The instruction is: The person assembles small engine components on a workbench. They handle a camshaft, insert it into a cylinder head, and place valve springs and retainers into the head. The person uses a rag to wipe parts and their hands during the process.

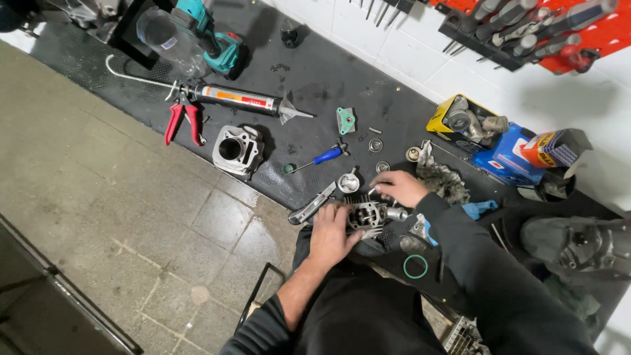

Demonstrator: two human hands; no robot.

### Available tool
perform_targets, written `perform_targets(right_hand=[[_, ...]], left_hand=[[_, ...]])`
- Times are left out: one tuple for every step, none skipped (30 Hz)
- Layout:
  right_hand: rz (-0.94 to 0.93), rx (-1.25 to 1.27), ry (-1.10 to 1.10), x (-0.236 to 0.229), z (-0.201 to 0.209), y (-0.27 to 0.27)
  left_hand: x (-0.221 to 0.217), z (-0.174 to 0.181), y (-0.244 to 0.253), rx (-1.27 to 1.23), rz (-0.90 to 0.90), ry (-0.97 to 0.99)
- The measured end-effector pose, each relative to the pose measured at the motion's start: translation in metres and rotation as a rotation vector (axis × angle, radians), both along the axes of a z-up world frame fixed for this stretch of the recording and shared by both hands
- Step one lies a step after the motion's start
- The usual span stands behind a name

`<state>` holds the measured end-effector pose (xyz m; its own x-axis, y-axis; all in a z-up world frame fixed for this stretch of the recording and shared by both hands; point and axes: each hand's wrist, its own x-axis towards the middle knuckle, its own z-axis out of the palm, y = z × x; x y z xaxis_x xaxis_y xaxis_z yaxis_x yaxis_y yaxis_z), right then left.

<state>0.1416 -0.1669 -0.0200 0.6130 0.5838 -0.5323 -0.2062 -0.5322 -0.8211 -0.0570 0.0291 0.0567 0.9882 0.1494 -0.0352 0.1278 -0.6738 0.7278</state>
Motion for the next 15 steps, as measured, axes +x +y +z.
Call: perform_targets(right_hand=[[0.110,-0.033,-0.040,0.005,-0.003,0.004],[0.221,-0.066,-0.076,0.009,-0.005,0.007],[0.223,-0.072,-0.072,0.011,-0.005,0.010],[0.320,-0.107,-0.105,0.012,-0.005,0.015],[0.417,-0.142,-0.137,0.014,-0.005,0.021],[0.419,-0.143,-0.135,0.015,-0.006,0.023],[0.469,-0.178,-0.136,0.015,-0.006,0.026],[0.519,-0.212,-0.137,0.016,-0.006,0.029],[0.521,-0.213,-0.136,0.019,-0.005,0.032],[0.565,-0.223,-0.111,0.022,-0.004,0.035],[0.608,-0.233,-0.086,0.024,-0.004,0.037],[0.610,-0.233,-0.084,0.026,-0.007,0.040],[0.620,-0.261,-0.051,0.027,-0.010,0.042],[0.625,-0.291,-0.018,0.029,-0.013,0.043],[0.624,-0.293,-0.016,0.029,-0.021,0.042]], left_hand=[[0.004,0.004,-0.001,0.030,-0.035,-0.006],[0.007,0.008,-0.002,0.060,-0.069,-0.009],[0.008,0.006,-0.004,0.054,-0.067,-0.006],[0.009,0.005,-0.004,0.062,-0.073,0.009],[0.010,0.004,-0.005,0.070,-0.078,0.024],[0.008,-0.001,-0.005,0.069,-0.076,0.026],[0.007,-0.006,-0.005,0.033,-0.076,0.053],[0.006,-0.010,-0.005,-0.003,-0.076,0.079],[0.006,-0.011,-0.005,-0.005,-0.074,0.081],[0.006,-0.012,-0.004,-0.011,-0.077,0.089],[0.005,-0.013,-0.004,-0.017,-0.079,0.097],[0.005,-0.013,-0.004,-0.018,-0.077,0.099],[0.005,-0.013,-0.004,-0.012,-0.074,0.117],[0.005,-0.014,-0.005,-0.008,-0.074,0.135],[0.005,-0.013,-0.006,-0.011,-0.076,0.136]])
